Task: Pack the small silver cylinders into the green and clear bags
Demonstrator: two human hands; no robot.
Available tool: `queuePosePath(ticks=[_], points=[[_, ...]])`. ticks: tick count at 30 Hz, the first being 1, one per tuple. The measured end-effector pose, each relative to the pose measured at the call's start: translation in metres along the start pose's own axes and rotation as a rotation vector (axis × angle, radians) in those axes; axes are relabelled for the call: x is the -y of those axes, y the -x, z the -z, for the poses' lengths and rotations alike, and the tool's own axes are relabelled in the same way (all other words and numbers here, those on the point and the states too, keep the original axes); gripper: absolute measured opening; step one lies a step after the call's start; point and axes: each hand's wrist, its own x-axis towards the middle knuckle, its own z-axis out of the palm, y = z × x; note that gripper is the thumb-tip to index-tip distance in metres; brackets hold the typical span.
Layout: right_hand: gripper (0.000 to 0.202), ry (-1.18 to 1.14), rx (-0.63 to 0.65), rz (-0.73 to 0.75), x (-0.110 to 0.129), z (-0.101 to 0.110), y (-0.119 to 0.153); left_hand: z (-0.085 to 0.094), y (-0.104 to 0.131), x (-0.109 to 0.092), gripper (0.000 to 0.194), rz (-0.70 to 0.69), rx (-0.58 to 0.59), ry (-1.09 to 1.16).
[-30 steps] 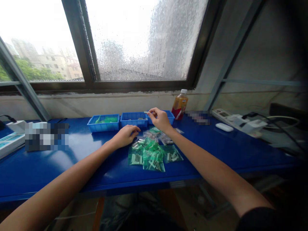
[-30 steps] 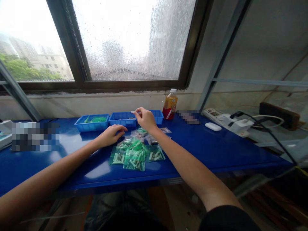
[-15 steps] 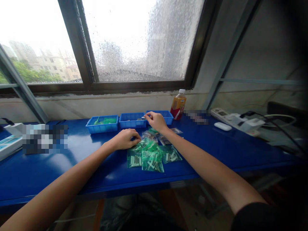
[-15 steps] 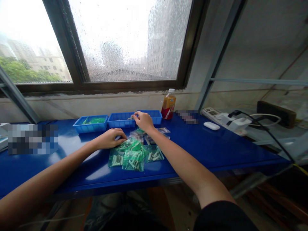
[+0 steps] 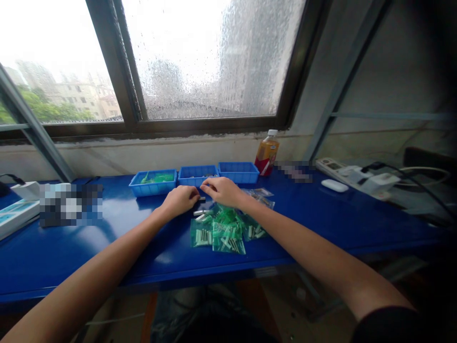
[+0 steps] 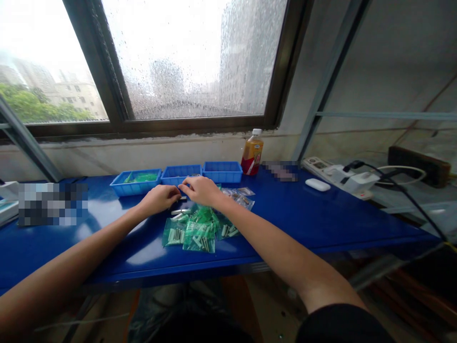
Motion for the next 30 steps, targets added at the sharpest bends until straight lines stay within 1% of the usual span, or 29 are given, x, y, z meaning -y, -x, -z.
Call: queuePosePath(ticks=[2, 5, 7, 10, 13, 16, 18, 20, 23, 26, 28, 30], points=[[0.026, 0.001, 0.046, 0.016, 0.002, -0.003, 0.001, 0.000, -0.001, 0.007, 0.021, -0.063, 0.013, -0.002], [0.024, 0.001, 0.055, -0.006, -0.003, -0.005, 0.002, -0.002, -0.002, 0.011, 0.022, -0.148, 0.017, 0.008], [0.021, -0.003, 0.057, -0.014, -0.007, -0.006, 0.002, -0.005, -0.002, 0.009, 0.019, -0.132, 0.001, 0.037], [0.021, -0.015, 0.056, 0.036, -0.009, -0.008, 0.003, -0.006, -0.003, 0.004, 0.023, -0.052, -0.076, 0.118], [0.019, -0.014, 0.002, 0.081, -0.006, -0.010, 0.003, -0.004, -0.005, 0.000, 0.030, 0.007, -0.150, 0.227], [0.011, 0.002, -0.067, 0.067, -0.003, -0.011, 0.002, -0.001, -0.005, -0.002, 0.036, 0.030, -0.153, 0.345], [0.011, -0.005, -0.103, 0.035, -0.003, -0.011, 0.001, 0.001, -0.004, -0.004, 0.034, 0.016, -0.166, 0.404], [0.016, -0.033, -0.127, 0.001, -0.004, -0.011, 0.000, 0.003, -0.002, -0.005, 0.024, -0.026, -0.212, 0.436], [0.023, -0.085, -0.118, -0.011, -0.005, -0.010, -0.001, 0.004, -0.001, -0.006, 0.023, -0.082, -0.265, 0.429], [0.023, -0.095, -0.111, -0.025, -0.002, -0.009, -0.001, 0.003, -0.002, -0.004, 0.017, -0.089, -0.264, 0.422], [0.020, -0.081, -0.121, -0.043, 0.000, -0.008, 0.000, 0.001, -0.003, -0.003, 0.020, -0.081, -0.254, 0.428], [0.021, -0.059, -0.117, -0.035, 0.002, -0.007, 0.001, 0.000, -0.004, -0.002, 0.025, -0.078, -0.230, 0.426]])
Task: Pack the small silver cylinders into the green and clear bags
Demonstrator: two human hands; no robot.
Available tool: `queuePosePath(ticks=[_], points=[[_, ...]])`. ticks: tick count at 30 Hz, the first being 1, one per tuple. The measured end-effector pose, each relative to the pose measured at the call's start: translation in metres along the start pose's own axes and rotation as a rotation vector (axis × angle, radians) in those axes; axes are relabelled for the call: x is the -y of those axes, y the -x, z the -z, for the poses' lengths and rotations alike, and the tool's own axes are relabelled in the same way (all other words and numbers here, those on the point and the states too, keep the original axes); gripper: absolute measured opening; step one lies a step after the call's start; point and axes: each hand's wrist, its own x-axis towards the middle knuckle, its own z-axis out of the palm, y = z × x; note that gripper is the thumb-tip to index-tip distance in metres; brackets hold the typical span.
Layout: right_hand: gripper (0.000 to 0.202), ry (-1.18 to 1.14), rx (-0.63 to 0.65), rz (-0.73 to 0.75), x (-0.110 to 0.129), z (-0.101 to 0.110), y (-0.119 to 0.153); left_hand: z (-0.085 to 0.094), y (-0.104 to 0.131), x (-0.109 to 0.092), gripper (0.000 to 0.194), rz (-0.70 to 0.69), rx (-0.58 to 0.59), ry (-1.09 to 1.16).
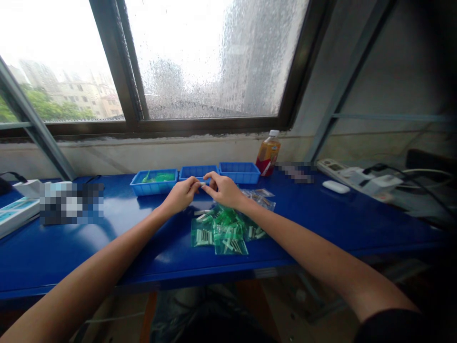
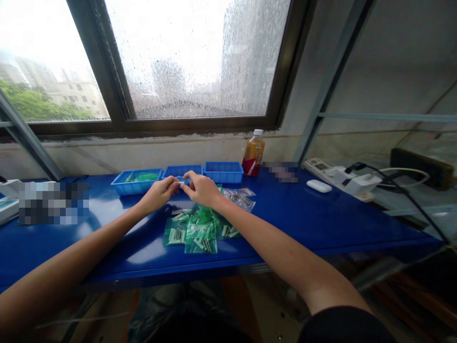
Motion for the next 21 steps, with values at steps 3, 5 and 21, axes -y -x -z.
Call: queuePosePath(ticks=[3, 5, 21], points=[[0.014, 0.037, 0.021, 0.038, 0.000, 0.003, 0.000, 0.004, 0.000, -0.001, 0.031, 0.025, 0.120, -0.017], [0.019, 0.053, -0.001, 0.012, -0.004, 0.006, -0.002, 0.010, 0.001, -0.003, 0.035, 0.047, 0.284, -0.059], [0.022, -0.015, -0.276, -0.165, -0.053, 0.002, -0.024, 0.020, 0.007, 0.004, 0.024, -0.090, 0.522, -0.233]])
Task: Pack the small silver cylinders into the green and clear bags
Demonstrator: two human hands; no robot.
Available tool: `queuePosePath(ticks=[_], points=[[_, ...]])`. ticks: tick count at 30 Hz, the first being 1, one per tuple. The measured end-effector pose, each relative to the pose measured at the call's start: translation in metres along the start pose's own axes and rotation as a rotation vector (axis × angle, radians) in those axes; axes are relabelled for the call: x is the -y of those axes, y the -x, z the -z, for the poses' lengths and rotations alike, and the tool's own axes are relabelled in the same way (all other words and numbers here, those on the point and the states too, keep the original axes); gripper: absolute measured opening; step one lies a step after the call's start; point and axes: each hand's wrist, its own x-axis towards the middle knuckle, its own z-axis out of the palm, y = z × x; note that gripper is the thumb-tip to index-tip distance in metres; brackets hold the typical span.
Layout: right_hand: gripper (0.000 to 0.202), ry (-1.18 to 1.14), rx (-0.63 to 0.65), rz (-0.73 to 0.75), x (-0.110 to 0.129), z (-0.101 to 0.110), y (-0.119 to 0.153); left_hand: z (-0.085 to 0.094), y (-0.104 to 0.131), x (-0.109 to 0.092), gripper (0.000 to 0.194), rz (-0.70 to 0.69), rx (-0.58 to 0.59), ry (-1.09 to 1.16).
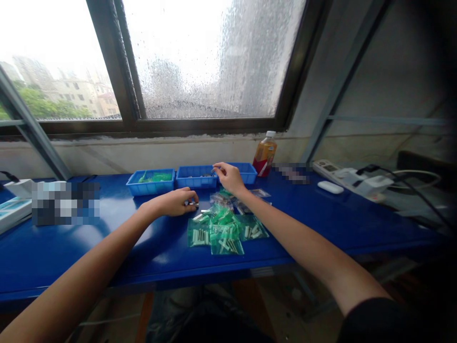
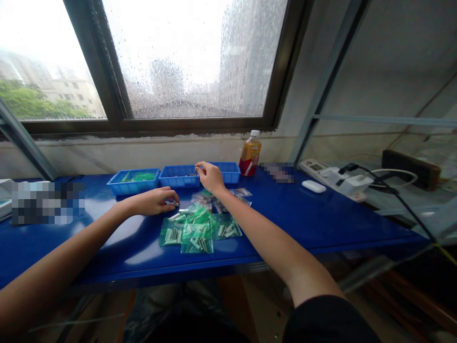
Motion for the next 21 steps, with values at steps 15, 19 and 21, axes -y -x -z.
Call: queuePosePath(ticks=[15, 19, 21], points=[[0.024, 0.070, 0.284, 0.290, 0.041, 0.017, 0.025, 0.002, -0.007, 0.002, 0.032, 0.104, -0.218, 0.153], [0.014, 0.139, 0.378, 0.374, 0.055, 0.011, 0.033, 0.003, -0.007, 0.001, 0.033, 0.087, -0.241, 0.265], [0.016, 0.161, 0.360, 0.363, 0.056, 0.010, 0.034, 0.004, -0.008, 0.000, 0.035, 0.108, -0.244, 0.291]])
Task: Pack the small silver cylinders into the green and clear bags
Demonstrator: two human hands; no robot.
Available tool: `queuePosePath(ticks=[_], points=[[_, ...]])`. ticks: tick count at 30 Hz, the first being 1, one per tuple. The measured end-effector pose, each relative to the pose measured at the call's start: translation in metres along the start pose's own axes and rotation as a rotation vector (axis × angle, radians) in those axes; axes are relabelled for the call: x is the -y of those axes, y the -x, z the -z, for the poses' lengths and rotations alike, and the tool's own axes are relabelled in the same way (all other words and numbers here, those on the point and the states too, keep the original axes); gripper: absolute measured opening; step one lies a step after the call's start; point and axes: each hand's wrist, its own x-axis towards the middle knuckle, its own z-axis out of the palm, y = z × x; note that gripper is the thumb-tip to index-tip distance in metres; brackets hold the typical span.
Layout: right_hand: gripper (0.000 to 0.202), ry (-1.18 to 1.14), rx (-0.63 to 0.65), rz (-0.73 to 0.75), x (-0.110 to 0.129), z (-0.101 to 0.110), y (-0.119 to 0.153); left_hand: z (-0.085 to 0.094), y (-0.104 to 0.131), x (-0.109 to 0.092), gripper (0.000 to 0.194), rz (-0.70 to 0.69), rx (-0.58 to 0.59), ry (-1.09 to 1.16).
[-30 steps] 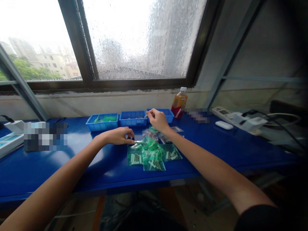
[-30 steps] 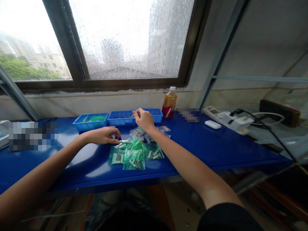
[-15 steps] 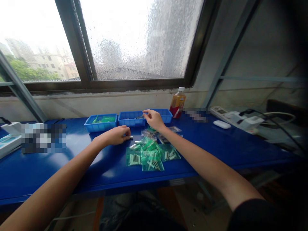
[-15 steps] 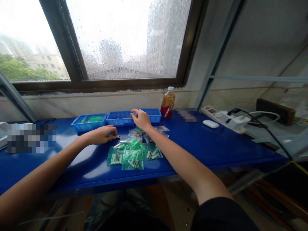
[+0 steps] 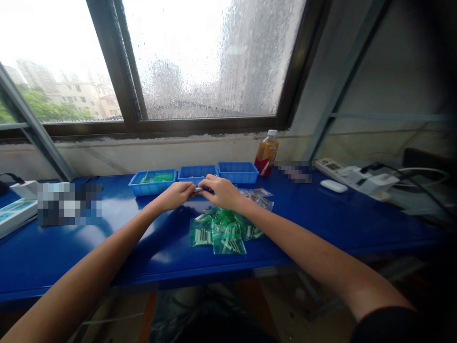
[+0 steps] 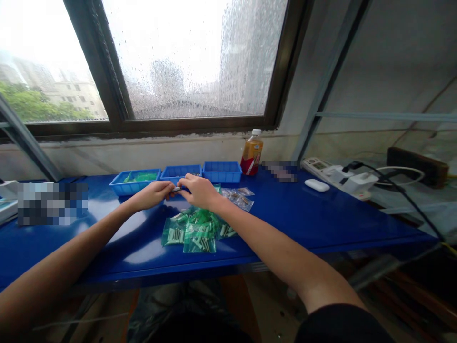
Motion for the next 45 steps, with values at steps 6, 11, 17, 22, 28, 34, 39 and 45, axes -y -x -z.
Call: queuePosePath(ticks=[6, 11, 17, 22, 28, 34, 39, 45], points=[[0.032, -0.047, -0.064, -0.131, -0.005, -0.004, -0.001, -0.001, 0.002, -0.005, 0.022, -0.088, -0.103, -0.071], [0.036, -0.147, -0.052, -0.121, -0.004, -0.006, -0.002, -0.002, 0.004, -0.009, 0.017, -0.167, -0.144, -0.265], [0.021, -0.153, -0.087, -0.038, 0.000, 0.004, 0.001, -0.002, 0.004, -0.013, 0.032, -0.089, -0.098, -0.085], [0.017, -0.052, -0.130, -0.008, -0.006, 0.009, -0.002, -0.004, 0.002, -0.011, 0.039, -0.008, -0.043, 0.082], [0.033, -0.026, -0.310, -0.356, -0.047, 0.008, -0.002, -0.007, 0.010, -0.018, 0.034, -0.129, 0.176, -0.308], [0.027, 0.011, -0.318, -0.424, -0.068, -0.006, -0.002, -0.010, 0.014, -0.026, 0.030, -0.217, 0.215, -0.391], [0.028, 0.030, -0.267, -0.414, -0.067, -0.018, -0.004, -0.008, 0.013, -0.023, 0.029, -0.237, 0.241, -0.385], [0.038, -0.014, -0.282, -0.415, -0.063, -0.014, -0.004, -0.008, 0.014, -0.022, 0.025, -0.250, 0.247, -0.385]])
